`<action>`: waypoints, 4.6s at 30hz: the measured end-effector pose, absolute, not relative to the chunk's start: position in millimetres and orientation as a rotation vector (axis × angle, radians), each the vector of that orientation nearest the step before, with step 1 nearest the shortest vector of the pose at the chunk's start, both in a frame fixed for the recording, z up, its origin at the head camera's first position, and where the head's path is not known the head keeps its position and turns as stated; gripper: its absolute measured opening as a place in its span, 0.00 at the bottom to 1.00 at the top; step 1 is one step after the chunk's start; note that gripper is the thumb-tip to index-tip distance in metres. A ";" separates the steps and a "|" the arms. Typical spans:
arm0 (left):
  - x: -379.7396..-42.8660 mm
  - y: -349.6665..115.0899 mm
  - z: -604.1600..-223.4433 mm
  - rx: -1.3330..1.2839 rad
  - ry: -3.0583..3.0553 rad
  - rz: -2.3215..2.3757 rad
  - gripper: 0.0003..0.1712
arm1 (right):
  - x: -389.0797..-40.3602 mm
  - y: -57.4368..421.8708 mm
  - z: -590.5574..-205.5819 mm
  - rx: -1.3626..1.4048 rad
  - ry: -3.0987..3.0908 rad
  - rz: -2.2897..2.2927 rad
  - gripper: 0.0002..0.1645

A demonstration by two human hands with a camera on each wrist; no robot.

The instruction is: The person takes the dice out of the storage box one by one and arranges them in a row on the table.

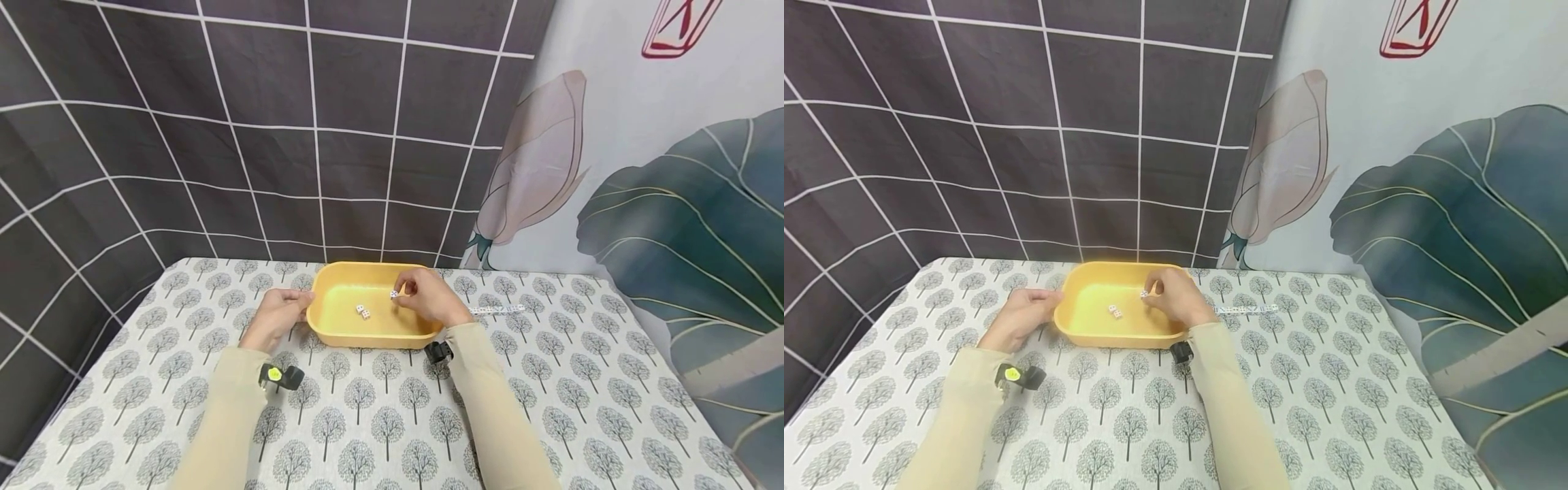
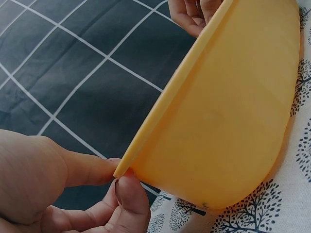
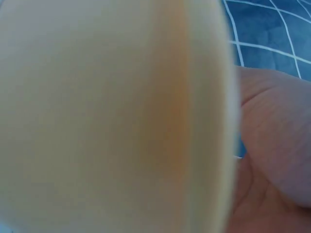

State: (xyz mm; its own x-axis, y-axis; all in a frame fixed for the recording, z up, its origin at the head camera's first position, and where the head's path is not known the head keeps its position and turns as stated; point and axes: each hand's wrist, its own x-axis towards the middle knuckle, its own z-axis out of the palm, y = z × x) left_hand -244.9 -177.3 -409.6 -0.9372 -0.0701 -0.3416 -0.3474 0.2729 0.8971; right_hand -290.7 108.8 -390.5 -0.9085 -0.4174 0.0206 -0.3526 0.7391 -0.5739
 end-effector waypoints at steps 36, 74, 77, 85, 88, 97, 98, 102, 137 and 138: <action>-246.1 -178.0 -410.9 -0.396 2.298 1.733 0.24 | -286.9 197.5 -366.3 -0.460 2.983 -0.996 0.11; -246.0 -177.4 -409.9 -0.386 2.296 1.720 0.25 | -275.7 293.0 -385.3 -0.024 3.194 -0.972 0.16; -246.1 -177.7 -409.9 -0.385 2.295 1.720 0.24 | -274.3 297.9 -389.3 0.030 3.187 -0.975 0.16; -246.0 -177.3 -409.5 -0.386 2.302 1.719 0.24 | -272.5 309.0 -399.9 0.132 3.180 -0.994 0.17; -245.8 -177.6 -409.7 -0.383 2.302 1.719 0.24 | -272.9 312.5 -403.5 0.160 3.174 -1.004 0.17; -245.9 -177.2 -410.1 -0.398 2.297 1.719 0.24 | -273.0 319.6 -414.4 0.291 3.143 -1.023 0.18; -246.1 -177.2 -410.1 -0.400 2.297 1.719 0.24 | -273.2 320.2 -416.1 0.309 3.129 -1.034 0.18; -246.3 -177.3 -410.2 -0.410 2.287 1.718 0.24 | -274.4 322.1 -421.8 0.370 3.082 -1.056 0.19; -245.9 -176.9 -407.0 -0.411 2.277 1.721 0.24 | -278.3 323.1 -434.0 0.239 3.004 -0.854 0.19; -246.2 -177.0 -407.1 -0.413 2.277 1.721 0.24 | -278.4 323.4 -434.0 0.223 3.003 -0.849 0.19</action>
